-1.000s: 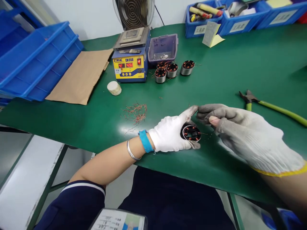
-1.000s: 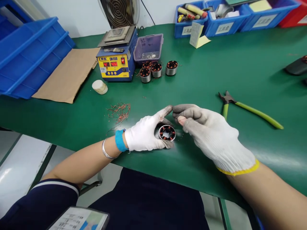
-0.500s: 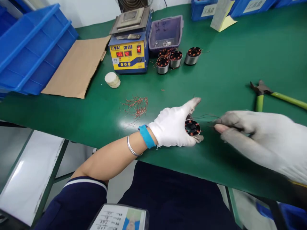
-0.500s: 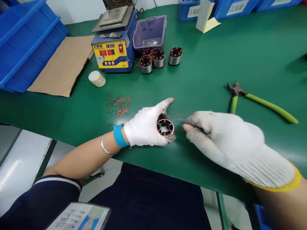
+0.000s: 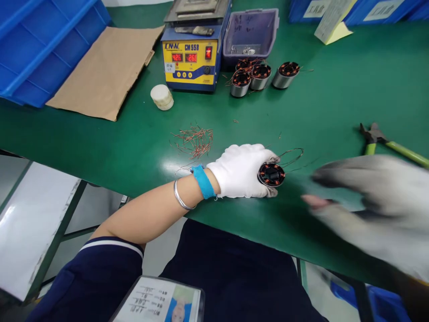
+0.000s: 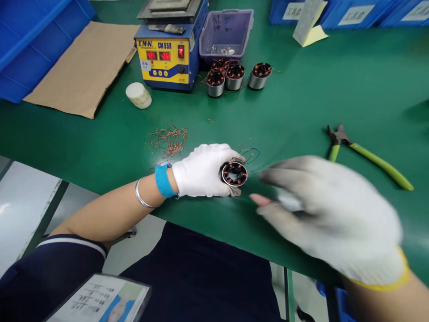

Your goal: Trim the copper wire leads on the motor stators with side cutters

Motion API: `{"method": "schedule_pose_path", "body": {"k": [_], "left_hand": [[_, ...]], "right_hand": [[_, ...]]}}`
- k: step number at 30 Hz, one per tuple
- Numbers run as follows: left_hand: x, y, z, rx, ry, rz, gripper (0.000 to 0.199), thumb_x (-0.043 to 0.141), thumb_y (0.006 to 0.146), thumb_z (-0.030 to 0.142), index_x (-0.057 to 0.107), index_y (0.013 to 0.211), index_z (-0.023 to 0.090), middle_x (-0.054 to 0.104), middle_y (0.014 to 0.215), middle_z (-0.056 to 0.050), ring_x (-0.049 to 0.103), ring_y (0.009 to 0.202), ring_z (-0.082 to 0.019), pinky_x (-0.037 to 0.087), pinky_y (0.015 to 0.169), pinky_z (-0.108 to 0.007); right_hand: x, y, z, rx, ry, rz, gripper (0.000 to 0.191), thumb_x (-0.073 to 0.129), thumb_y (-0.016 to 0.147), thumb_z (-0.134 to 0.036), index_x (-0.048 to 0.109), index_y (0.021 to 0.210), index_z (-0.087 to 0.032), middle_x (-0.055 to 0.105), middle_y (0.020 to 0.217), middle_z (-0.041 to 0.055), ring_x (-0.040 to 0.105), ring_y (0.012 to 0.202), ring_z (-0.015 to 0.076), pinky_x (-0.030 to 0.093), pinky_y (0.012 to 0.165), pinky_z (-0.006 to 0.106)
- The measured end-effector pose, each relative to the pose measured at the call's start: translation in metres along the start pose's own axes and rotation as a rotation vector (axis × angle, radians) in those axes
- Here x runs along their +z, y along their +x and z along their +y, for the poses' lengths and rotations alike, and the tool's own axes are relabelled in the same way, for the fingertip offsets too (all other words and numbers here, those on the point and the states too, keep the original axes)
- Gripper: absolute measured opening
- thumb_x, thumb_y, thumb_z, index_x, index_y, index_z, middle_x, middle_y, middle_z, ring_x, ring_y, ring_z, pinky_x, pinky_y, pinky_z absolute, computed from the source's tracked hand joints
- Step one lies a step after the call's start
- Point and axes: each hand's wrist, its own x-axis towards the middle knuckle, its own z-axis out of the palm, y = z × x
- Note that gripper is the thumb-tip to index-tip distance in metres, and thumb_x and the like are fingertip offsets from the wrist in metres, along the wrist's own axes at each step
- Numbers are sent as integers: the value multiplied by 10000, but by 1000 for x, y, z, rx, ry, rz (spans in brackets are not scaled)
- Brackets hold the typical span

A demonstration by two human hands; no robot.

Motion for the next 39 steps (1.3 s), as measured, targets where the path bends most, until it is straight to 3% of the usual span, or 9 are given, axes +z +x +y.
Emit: {"method": "schedule_pose_path", "body": {"k": [6,12,15,20,22,26,31,36,39], "left_hand": [[6,1,3,-3,25,65,512,778,750,521,703,1164,230,718,1106,-44,704,1038,-292,559,876,-401],[5,1,4,-43,44,80,551,809,730,561,704,1151,222,709,1096,-58,698,1010,-283,539,854,-380],[6,2,4,-77,89,148,570,825,724,561,692,1150,206,698,1092,-68,684,1002,-279,518,835,-371],[17,-1,2,-3,261,331,472,742,798,554,686,1104,200,687,1037,-68,654,948,-270,460,771,-375],[22,-3,0,50,323,422,412,696,828,528,684,1082,205,689,1013,-62,642,920,-259,436,759,-377],[24,-6,-2,103,359,518,289,608,866,413,675,1061,212,694,1003,-66,628,899,-246,411,760,-381],[15,-5,3,-19,224,403,409,669,812,562,670,1024,212,696,1005,-82,648,936,-274,454,792,-404],[10,0,6,-169,80,224,533,750,691,685,644,916,213,688,941,-45,678,896,-262,517,759,-373],[5,1,6,-230,89,181,521,762,674,664,623,871,202,689,928,-56,683,910,-285,545,801,-405]], "right_hand": [[20,18,-23,-205,-165,86,249,445,991,-267,668,926,-175,702,776,77,605,559,208,421,463,345],[4,6,-23,-144,309,115,112,465,954,-188,516,889,-264,670,784,19,646,655,146,500,553,273],[-2,4,-19,-2,327,117,126,477,949,-262,542,842,-283,674,796,17,641,649,162,476,536,303],[12,13,-21,257,-14,-55,407,551,839,-622,681,817,-237,669,751,60,569,581,205,332,478,331],[20,15,-26,189,-68,-82,448,480,892,-600,678,769,-217,641,694,60,508,535,184,269,494,327],[23,13,-34,-137,-135,83,424,386,993,-355,614,666,-209,578,596,34,441,511,159,253,550,333],[15,11,-26,-277,-68,132,392,414,999,-275,592,659,-197,557,586,14,457,526,142,308,588,328],[26,19,-12,82,-32,-23,428,394,957,-400,512,593,-209,527,568,31,407,515,145,236,533,313],[33,23,-11,149,-50,-145,428,366,951,-416,576,645,-201,578,632,46,440,538,153,252,548,310]]}}
